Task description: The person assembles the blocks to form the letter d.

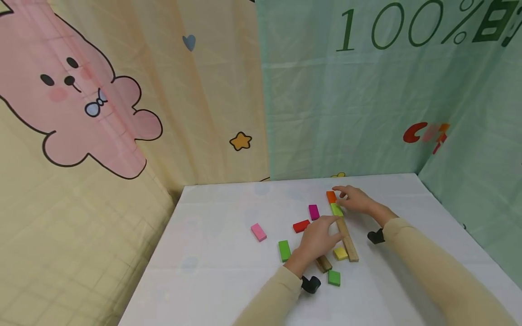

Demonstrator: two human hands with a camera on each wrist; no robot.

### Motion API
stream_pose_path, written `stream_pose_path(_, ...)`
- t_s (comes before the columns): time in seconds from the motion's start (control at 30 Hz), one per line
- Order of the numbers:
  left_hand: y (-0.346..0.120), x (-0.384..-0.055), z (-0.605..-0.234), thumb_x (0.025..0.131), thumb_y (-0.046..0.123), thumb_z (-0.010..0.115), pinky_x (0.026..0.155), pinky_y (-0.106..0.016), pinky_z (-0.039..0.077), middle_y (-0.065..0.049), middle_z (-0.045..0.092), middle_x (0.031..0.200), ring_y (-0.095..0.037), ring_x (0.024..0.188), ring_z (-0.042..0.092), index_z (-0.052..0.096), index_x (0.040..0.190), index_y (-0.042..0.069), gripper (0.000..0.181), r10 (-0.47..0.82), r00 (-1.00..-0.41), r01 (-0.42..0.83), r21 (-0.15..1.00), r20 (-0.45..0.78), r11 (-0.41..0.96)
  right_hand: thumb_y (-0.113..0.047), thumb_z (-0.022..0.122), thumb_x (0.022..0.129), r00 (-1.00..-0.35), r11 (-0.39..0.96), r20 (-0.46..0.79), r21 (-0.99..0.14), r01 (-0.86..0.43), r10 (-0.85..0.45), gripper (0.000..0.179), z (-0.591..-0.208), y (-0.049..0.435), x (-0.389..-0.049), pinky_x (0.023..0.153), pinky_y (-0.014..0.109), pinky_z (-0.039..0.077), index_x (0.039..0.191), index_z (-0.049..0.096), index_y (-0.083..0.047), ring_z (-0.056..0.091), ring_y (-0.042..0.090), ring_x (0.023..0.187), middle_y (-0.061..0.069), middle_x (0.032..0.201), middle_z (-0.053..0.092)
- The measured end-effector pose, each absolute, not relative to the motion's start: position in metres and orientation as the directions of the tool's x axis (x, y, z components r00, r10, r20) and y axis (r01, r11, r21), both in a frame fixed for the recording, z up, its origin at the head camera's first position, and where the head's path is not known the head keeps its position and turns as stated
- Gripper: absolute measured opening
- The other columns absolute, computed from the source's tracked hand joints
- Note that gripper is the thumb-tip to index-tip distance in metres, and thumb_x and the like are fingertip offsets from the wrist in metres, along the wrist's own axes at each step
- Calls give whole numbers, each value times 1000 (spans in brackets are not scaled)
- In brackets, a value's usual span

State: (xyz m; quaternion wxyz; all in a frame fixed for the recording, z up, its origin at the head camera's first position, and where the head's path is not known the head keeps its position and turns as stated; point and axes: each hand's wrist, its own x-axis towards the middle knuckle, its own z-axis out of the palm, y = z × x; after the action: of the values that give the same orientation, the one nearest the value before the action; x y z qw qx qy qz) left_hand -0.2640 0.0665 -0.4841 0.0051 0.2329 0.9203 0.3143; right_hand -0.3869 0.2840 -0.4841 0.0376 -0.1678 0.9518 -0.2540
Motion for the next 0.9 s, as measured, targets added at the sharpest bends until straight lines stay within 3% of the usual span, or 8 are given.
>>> stream_pose_path(0.27, 48, -281, -475, 94, 40, 71, 97, -37, 50, 8, 63, 133, -12, 118, 60, 59, 141, 27, 50, 391, -904, 413, 580, 171, 702, -21, 66, 98, -940, 831, 32, -458, -315, -339, 56, -478, 283, -360, 91, 59, 49, 148, 48, -4, 57, 43, 111, 27, 129, 53)
stream_pose_path(0.4, 39, -293, -475, 94, 37, 72, 88, -35, 53, 0, 67, 127, -14, 105, 62, 63, 137, 23, 47, 367, -909, 409, 584, 196, 702, -24, 68, 97, -934, 845, 51, -411, -343, -355, 60, -481, 284, -346, 97, 63, 44, 149, 47, -4, 52, 45, 122, 26, 137, 50)
stream_pose_path(0.9, 23, -332, -485, 94, 31, 72, 95, -42, 51, -10, 65, 130, -26, 114, 60, 61, 138, 16, 48, 300, -949, 278, 691, 93, 667, -27, 72, 94, -904, 837, 75, -352, -420, -421, 62, -482, 280, -288, 100, 62, 42, 148, 49, -7, 45, 45, 131, 22, 147, 46)
